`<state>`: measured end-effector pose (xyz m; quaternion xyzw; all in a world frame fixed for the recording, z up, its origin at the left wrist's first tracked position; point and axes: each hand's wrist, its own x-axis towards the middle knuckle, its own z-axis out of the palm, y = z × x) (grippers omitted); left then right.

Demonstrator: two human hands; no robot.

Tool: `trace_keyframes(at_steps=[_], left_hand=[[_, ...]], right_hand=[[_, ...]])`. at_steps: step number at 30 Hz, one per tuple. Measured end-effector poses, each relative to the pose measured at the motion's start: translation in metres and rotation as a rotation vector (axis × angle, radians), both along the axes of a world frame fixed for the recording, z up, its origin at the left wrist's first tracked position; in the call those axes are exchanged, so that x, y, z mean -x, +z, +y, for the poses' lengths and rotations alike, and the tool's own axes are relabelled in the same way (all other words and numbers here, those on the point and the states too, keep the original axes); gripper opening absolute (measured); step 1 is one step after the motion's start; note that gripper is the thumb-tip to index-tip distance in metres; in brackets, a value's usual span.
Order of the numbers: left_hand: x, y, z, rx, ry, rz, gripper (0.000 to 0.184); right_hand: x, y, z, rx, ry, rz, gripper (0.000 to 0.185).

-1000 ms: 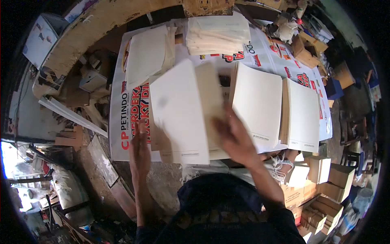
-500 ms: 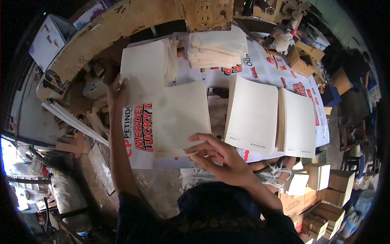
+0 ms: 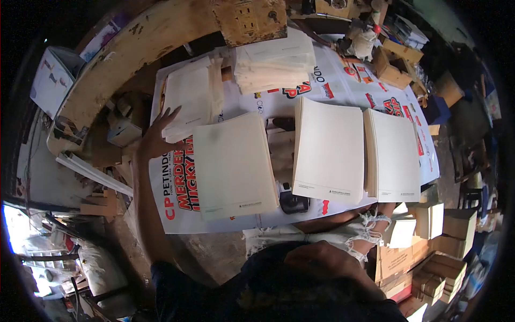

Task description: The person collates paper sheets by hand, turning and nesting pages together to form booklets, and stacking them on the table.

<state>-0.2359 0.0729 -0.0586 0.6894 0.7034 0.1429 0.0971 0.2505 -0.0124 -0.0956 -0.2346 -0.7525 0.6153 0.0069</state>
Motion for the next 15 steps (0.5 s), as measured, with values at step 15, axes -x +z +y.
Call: trace_keyframes(at_steps=[15], left_hand=[[0.048, -0.033, 0.048, -0.157, -0.056, 0.216, 0.075]], right_hand=[[-0.078, -0.061, -0.013, 0.086, -0.039, 0.228, 0.027]])
